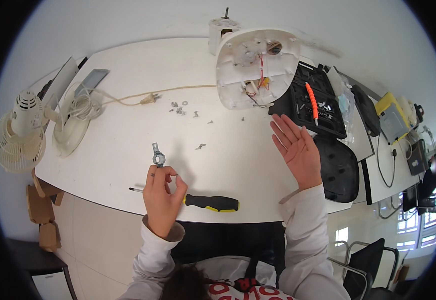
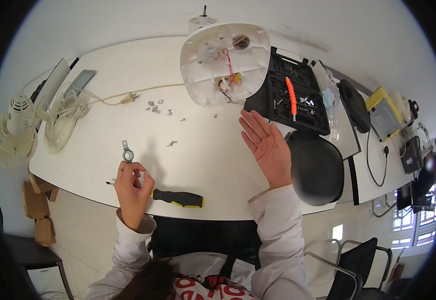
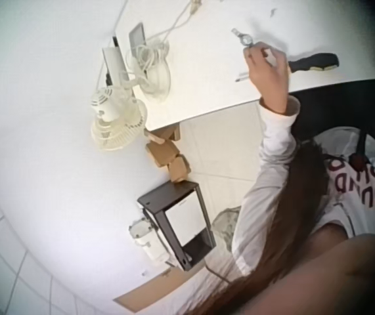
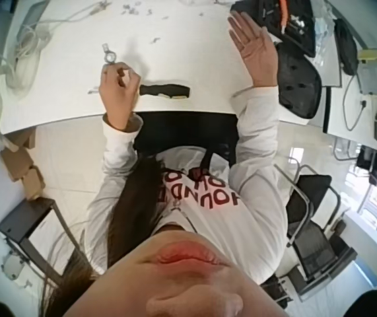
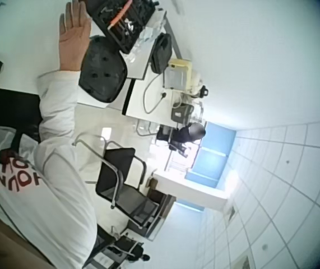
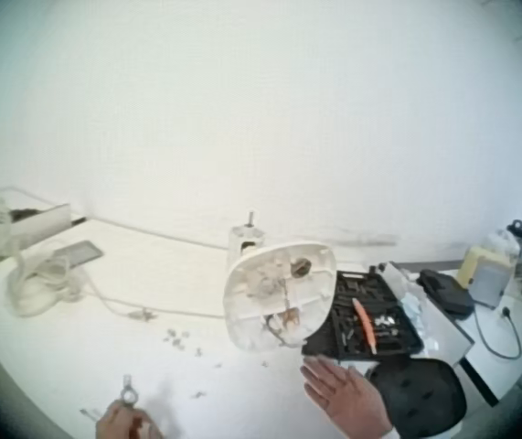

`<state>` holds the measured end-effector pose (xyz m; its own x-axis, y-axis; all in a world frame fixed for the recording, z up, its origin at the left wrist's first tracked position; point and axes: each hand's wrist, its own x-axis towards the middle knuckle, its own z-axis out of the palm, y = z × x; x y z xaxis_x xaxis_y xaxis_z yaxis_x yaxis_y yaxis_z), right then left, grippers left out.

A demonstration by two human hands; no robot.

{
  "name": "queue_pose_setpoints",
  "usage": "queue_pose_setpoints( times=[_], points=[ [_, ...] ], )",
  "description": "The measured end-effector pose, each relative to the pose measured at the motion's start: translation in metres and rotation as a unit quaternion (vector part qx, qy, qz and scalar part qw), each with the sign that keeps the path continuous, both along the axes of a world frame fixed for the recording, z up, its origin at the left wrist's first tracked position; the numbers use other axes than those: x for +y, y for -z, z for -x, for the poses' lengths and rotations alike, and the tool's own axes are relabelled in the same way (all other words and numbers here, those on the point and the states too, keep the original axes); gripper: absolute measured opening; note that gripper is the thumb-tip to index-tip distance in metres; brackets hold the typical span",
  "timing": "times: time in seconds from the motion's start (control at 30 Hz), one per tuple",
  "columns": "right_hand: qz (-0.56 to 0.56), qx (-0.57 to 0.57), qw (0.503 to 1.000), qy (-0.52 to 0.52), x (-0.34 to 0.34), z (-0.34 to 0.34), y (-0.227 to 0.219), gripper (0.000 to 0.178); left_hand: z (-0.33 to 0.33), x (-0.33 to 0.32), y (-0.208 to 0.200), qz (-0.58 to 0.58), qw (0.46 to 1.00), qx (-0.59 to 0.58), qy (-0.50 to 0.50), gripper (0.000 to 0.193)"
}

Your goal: The person assembles a ceiling fan motor housing by hand, using a screwdriver to secure a metal bracket and wires. They place the black base cover onto the housing and align it for final assembly.

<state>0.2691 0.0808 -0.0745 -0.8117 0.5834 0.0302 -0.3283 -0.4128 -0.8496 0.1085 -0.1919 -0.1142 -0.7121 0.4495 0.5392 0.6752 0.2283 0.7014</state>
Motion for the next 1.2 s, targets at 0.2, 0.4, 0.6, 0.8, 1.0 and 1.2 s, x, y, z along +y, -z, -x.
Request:
queue_pose_setpoints(
  times=[0.2,0.4,0.6,0.8,1.0,1.2],
  points=[
    [0.169,0.135,0.975,-0.054,0.004,-0.005,-0.001,0.051,-0.001,0.001,-0.003,0.025,1.000,-0.008,-0.011,0.017],
    [0.024,0.019,0.996,0.082,0.005,-0.008,0.010,0.043,-0.001,0.000,-0.005,0.045,0.999,-0.005,-0.012,0.017],
    [0.031,-0.068,0.977,0.200,0.012,-0.008,0.015,0.038,0.001,0.005,-0.001,0.053,0.998,0.031,-0.030,0.016],
    [-0.060,-0.035,0.983,0.169,0.005,-0.006,0.011,0.036,0.002,0.007,0.001,0.076,0.994,0.056,-0.061,0.015],
    [-0.028,0.009,0.985,0.167,0.008,-0.007,0.015,0.036,-0.001,0.011,0.000,0.100,0.985,0.088,-0.111,0.014],
    [0.035,0.048,0.994,0.092,0.023,-0.017,0.030,0.034,0.003,0.010,0.002,0.153,0.970,0.141,-0.121,0.018]
  ],
)
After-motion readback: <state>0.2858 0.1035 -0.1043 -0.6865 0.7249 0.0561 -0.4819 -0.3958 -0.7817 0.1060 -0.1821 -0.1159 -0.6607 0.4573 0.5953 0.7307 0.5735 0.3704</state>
